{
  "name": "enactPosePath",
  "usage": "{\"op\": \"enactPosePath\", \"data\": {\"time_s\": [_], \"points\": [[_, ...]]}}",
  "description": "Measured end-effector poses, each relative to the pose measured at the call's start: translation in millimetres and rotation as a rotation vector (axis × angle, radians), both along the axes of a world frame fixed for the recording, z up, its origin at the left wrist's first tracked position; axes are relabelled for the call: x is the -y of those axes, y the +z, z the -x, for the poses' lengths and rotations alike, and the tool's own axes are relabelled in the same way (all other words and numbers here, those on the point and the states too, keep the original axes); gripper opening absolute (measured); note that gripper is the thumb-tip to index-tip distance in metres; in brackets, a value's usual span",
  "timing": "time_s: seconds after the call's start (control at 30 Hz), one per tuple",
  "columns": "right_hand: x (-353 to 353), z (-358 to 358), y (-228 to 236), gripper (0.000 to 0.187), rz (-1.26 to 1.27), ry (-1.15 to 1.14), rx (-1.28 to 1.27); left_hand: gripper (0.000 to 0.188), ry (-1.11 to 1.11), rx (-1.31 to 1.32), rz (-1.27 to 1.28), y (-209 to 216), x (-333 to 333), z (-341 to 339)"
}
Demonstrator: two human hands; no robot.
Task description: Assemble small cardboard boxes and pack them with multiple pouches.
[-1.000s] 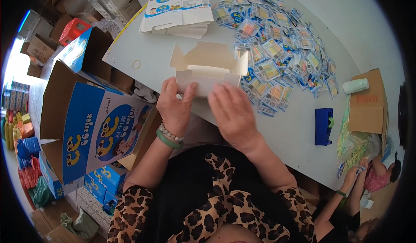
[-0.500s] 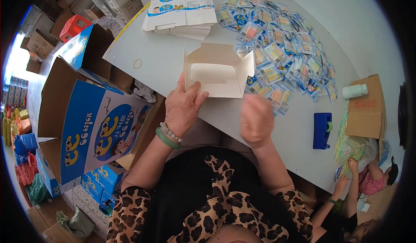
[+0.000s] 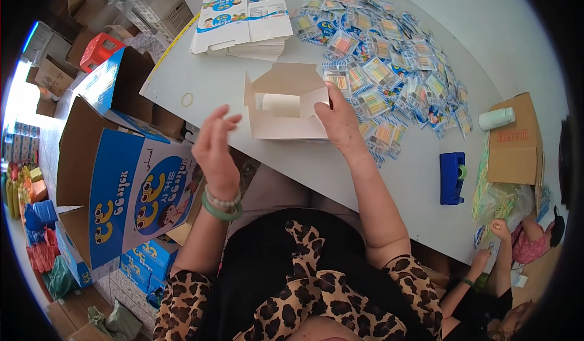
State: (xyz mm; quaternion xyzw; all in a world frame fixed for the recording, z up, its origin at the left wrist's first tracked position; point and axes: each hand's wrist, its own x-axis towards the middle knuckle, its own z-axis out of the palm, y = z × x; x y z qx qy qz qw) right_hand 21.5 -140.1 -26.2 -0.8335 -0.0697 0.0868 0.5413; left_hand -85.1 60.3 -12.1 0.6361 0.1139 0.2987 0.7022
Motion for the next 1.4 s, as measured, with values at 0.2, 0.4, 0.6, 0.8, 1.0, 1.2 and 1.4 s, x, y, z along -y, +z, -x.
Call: {"op": "enactPosePath", "data": {"time_s": [0.2, 0.4, 0.6, 0.8, 1.0, 1.2, 1.4], "points": [[3, -5, -22, 0.051, -0.088, -0.006, 0.082, 0.046, -0.336, -0.162, -0.024, -27, -7, -67], [12, -5, 0, 0.056, -0.228, 0.259, 0.297, 0.047, -0.487, -0.249, -0.049, -35, -6, -71], [19, -4, 19, 0.044, 0.327, 0.417, 0.617, 0.053, -0.4, -0.3, -0.22, -39, -12, -73], [-18, -4, 29, 0.057, 0.784, 0.262, 0.427, 0.061, -0.35, -0.397, -0.438, -43, -7, -76], [-6, -3, 27, 0.063, 0.699, 0.362, 0.351, 0.054, -0.35, -0.423, -0.347, -44, -10, -73], [22, -2, 9, 0.058, 0.068, 0.328, 0.178, 0.057, -0.377, -0.428, -0.276, -43, -9, -60], [52, 59, 49, 0.07, -0.126, 0.125, -0.562, 0.063, -0.372, -0.42, -0.439, -38, -2, -17]]}}
